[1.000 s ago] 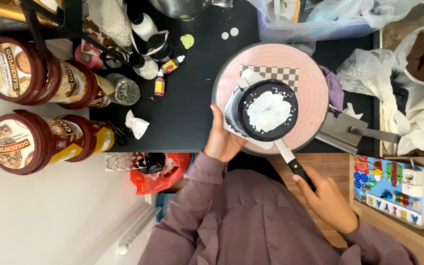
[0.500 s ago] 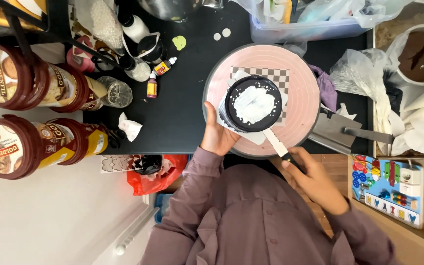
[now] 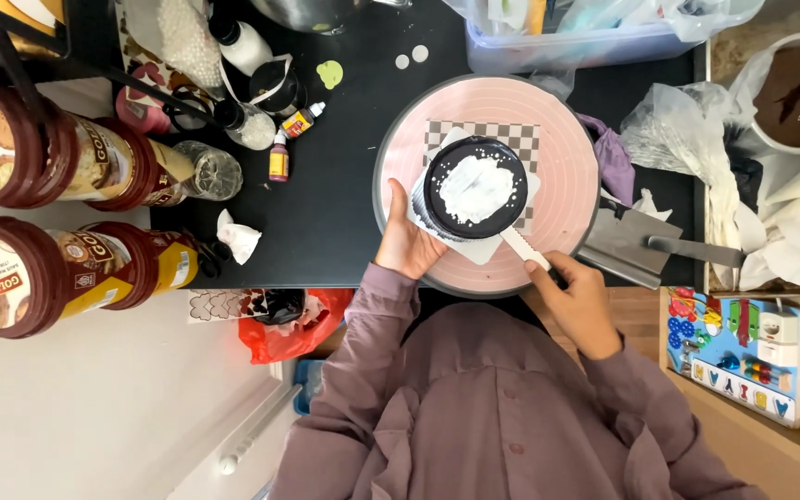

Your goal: The person prepares a small cake for packaging by wiping a square board with a cloth, placing a patterned paper and the cake onto the board, and then transferring the cake into a clamshell container before placing it on a shelf.

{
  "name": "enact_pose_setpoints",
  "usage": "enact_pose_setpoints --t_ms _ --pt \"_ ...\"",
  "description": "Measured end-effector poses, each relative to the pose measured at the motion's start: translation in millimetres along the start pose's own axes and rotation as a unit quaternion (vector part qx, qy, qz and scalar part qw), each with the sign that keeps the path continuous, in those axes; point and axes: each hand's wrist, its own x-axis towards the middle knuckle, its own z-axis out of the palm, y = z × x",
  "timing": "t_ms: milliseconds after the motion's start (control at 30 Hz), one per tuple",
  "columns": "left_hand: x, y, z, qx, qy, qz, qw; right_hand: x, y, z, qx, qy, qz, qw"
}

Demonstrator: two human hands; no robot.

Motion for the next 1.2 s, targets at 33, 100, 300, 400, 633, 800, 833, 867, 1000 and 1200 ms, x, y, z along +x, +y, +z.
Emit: enact_pose_setpoints --t_ms 33,100,300,400,633,800,833,867,1000,1200 --pt "0.5 0.8 0.2 0.0 0.001 0.0 1.0 2.1 4.6 -0.9 0.0 -0.001 0.001 1.0" --pt "1.6 2.6 0.6 0.0 -0.003 0.004 1.0 6.5 13.7 -2.5 0.02 -0.011 -0.016 1.0" --pt "0.9 -7.3 24.5 -0.027 -0.006 0.053 0.998 8.4 14.8 -0.2 0.033 -0.013 -0.012 0.999" --pt "2.7 -19.0 25.5 -0.059 -0.009 0.087 0.994 9.5 14.8 1.3 0.015 -0.001 -0.009 1.0" --pt "-1.6 -31.0 21.4 -0.087 0.006 0.123 0.989 11.7 21.2 3.2 0.031 -0.003 -0.022 0.999" --pt "-5.3 -27.9 19.3 -0.064 0.006 0.143 0.988 10.8 27.6 8.0 0.053 -0.015 -0.003 0.998" --pt "-5.8 -27.2 19.2 -0.063 0.006 0.142 0.988 10.6 29.0 9.6 0.053 -0.015 -0.003 0.998" --pt "-6.2 -26.5 19.0 -0.057 0.012 0.148 0.987 10.4 30.5 11.2 0.053 -0.01 -0.015 0.998" --pt "-7.4 -24.8 17.1 -0.051 0.02 0.162 0.985 10.7 23.7 15.0 0.074 0.012 -0.046 0.996" --pt "-13.2 -23.1 5.1 -0.051 0.034 0.174 0.983 9.2 21.7 21.5 0.061 0.032 -0.034 0.997"
